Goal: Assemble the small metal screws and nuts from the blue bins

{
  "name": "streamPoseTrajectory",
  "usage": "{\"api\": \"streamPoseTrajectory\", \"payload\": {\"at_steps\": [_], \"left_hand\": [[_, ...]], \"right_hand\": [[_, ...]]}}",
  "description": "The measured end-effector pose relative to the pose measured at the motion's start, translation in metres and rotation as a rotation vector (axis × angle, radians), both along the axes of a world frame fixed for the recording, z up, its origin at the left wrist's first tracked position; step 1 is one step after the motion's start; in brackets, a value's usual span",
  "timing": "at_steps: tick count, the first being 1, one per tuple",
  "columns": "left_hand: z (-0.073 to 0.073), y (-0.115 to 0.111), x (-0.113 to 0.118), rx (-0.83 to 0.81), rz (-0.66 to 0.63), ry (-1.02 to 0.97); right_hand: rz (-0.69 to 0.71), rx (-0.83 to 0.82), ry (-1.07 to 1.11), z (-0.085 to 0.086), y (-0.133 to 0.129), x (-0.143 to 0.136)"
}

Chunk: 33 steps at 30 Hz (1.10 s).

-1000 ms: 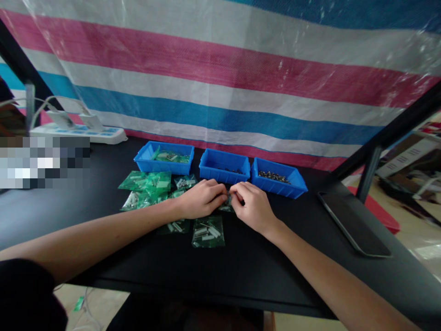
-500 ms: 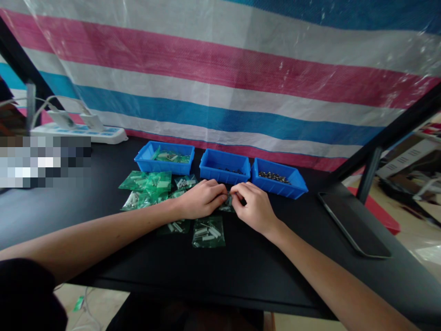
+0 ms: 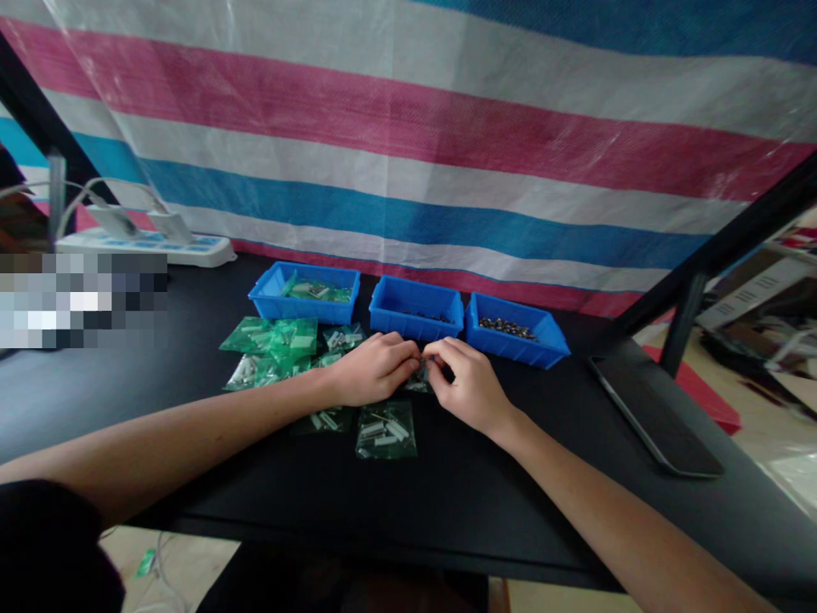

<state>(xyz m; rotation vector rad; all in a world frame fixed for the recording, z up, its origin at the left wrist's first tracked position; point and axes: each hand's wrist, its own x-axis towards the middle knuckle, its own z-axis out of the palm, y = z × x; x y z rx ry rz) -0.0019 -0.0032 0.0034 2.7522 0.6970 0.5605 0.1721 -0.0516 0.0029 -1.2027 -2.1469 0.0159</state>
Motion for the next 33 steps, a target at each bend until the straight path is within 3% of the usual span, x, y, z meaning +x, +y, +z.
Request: {"api": "streamPoseTrajectory", "payload": {"at_steps": [22,33], "left_hand": [[-0.002,-0.0016,0.0009,-0.038,0.079,-0.051],[0.0011,-0.001,0.0018,0.01,0.069,0.015]], "right_hand": [[-0.054,0.014,0.006,-0.0021,0.0007,0.0006],[0.0,-0.006,0.033,-0.003,0.0018,0.0009]]}}
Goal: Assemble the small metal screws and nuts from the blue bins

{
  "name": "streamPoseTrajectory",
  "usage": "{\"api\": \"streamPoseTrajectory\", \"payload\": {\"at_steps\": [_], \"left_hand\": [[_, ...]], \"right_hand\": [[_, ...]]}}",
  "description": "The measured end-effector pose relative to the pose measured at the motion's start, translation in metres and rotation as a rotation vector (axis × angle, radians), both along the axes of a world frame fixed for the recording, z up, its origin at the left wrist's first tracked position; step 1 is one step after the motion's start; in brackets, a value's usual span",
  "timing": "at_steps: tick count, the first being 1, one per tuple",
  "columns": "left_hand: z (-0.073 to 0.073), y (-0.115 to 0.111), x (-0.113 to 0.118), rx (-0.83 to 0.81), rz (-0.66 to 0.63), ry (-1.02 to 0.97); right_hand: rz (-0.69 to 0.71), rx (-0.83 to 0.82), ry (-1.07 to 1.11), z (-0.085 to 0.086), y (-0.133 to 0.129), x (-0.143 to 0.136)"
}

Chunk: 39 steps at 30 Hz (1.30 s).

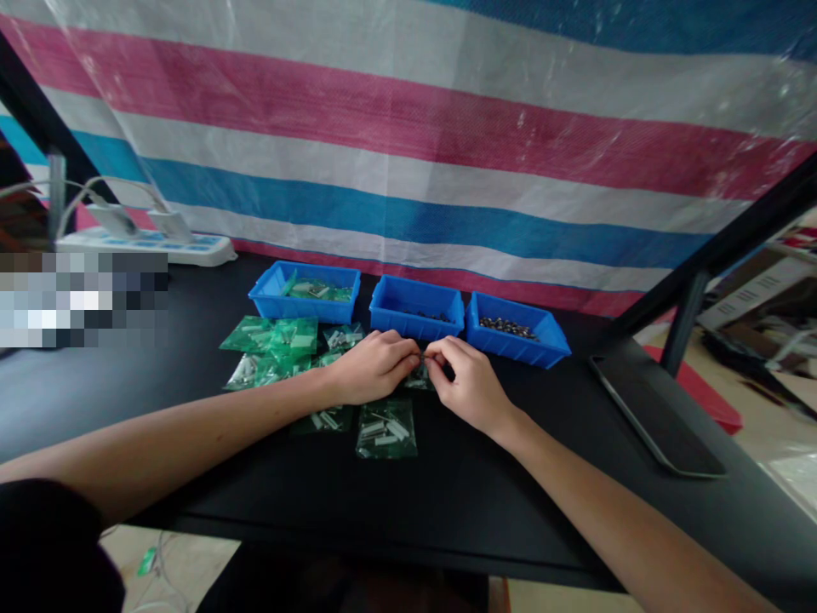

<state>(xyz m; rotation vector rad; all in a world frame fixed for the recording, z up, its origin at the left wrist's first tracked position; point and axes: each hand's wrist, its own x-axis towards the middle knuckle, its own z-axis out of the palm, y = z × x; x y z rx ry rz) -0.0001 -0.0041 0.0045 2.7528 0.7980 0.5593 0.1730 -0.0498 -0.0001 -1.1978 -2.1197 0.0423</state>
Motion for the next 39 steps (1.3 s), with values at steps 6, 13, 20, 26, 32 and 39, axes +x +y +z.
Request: {"api": "streamPoseTrajectory", "payload": {"at_steps": [6,13,20,26,32,39], "left_hand": [[0.0007,-0.0005,-0.0005,0.007,0.013,0.02],[0.0016,-0.0011,-0.0001,0.008,0.018,0.022],[0.0001,-0.0013,-0.0005,-0.009,0.033,-0.004],[-0.0036,-0.0003,-0.0009,-0.072,0.046,-0.075],[-0.0052,0.0007,-0.0005,-0.065,0.047,-0.123],[-0.0054,0.0013,0.0,-0.069,0.051,-0.113]], "right_hand": [[-0.005,0.008,-0.031,0.0007,-0.0003,-0.0006],[-0.028,0.017,-0.068,0.0004,-0.0011,0.0001],[-0.037,0.012,-0.08,-0.0002,0.0003,0.0004],[-0.057,-0.003,-0.074,0.0005,-0.0005,0.0004],[-0.055,-0.018,-0.063,0.0001,-0.0001,0.0003],[-0.034,-0.028,-0.04,0.0006,-0.0007,0.0007]]}}
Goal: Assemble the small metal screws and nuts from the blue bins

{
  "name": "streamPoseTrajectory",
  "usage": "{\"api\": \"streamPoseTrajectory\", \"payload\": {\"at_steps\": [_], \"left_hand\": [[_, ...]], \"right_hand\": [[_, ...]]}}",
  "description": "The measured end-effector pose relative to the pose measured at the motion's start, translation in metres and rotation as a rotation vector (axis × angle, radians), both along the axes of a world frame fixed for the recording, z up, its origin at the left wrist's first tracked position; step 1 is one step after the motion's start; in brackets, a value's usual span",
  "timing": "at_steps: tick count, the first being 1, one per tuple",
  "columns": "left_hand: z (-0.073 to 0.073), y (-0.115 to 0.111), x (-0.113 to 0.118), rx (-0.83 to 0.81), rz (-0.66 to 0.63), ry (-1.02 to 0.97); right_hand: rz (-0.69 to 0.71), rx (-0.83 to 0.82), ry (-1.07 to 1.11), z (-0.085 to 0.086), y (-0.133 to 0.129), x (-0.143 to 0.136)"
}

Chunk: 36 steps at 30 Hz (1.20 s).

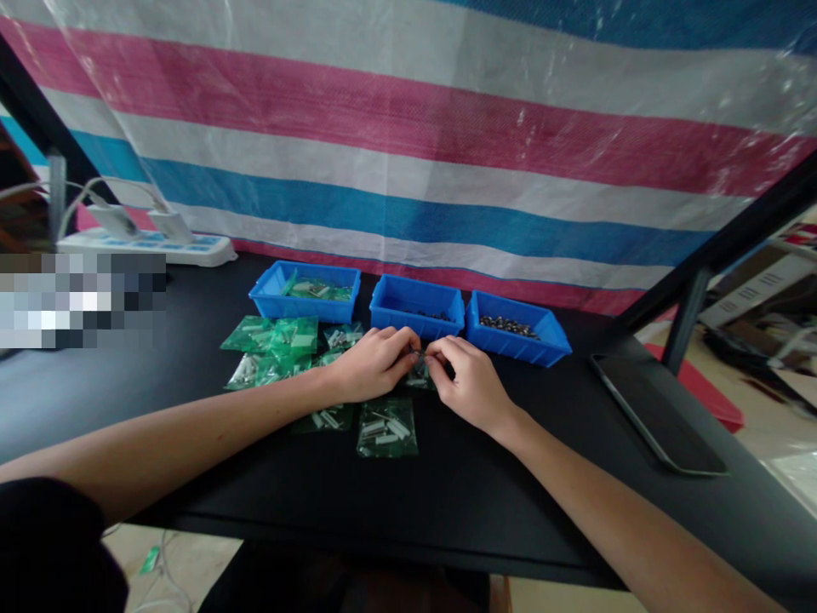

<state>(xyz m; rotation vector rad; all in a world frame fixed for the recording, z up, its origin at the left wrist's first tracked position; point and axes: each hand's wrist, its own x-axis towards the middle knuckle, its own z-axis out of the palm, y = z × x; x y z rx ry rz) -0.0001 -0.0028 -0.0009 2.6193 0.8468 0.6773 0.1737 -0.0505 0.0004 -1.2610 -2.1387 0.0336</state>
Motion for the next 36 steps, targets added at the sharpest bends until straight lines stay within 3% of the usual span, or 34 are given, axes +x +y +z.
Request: {"api": "streamPoseTrajectory", "payload": {"at_steps": [36], "left_hand": [[0.0019,-0.001,-0.0008,-0.013,-0.006,0.006]], "right_hand": [[-0.004,-0.004,-0.025,0.0005,0.0006,-0.0014]]}}
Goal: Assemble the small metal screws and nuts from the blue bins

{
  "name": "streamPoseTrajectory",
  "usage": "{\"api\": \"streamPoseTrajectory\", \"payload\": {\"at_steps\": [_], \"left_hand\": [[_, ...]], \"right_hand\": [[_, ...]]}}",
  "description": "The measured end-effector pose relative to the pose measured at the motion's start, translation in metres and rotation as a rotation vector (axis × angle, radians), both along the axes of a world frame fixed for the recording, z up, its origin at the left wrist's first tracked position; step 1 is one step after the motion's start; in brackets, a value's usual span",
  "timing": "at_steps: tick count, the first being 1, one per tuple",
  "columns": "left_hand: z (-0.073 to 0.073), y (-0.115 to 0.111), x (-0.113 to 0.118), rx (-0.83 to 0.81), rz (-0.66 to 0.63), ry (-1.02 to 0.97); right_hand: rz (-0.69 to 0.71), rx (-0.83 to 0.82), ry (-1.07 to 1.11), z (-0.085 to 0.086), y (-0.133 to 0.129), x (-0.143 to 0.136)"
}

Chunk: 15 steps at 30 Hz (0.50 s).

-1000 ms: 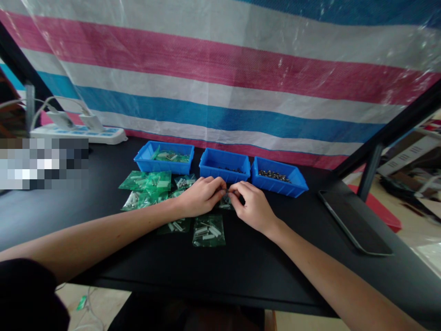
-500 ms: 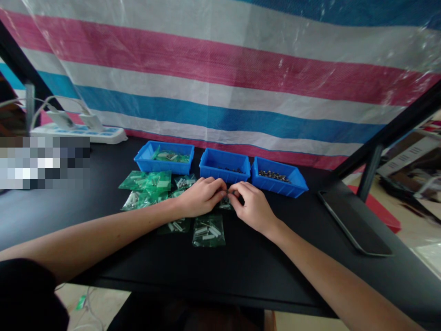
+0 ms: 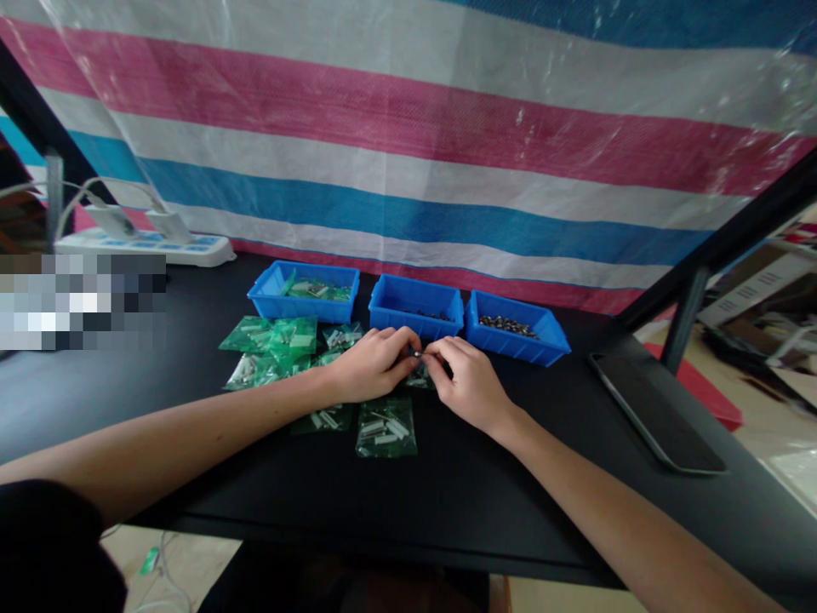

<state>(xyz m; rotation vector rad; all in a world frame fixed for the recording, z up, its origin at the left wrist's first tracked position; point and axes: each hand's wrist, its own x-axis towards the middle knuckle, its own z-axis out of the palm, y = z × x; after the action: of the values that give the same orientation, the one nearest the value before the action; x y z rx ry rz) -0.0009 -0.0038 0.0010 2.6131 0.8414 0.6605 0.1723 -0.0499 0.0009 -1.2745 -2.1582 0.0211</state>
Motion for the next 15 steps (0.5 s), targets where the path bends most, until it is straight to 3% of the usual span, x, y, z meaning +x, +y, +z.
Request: {"api": "streamPoseTrajectory", "payload": {"at_steps": [15], "left_hand": [[-0.0001,-0.0009,0.0001,0.001,-0.014,-0.015]], "right_hand": [[0.02,-0.006,-0.031,0.0003,-0.0003,-0.0001]]}}
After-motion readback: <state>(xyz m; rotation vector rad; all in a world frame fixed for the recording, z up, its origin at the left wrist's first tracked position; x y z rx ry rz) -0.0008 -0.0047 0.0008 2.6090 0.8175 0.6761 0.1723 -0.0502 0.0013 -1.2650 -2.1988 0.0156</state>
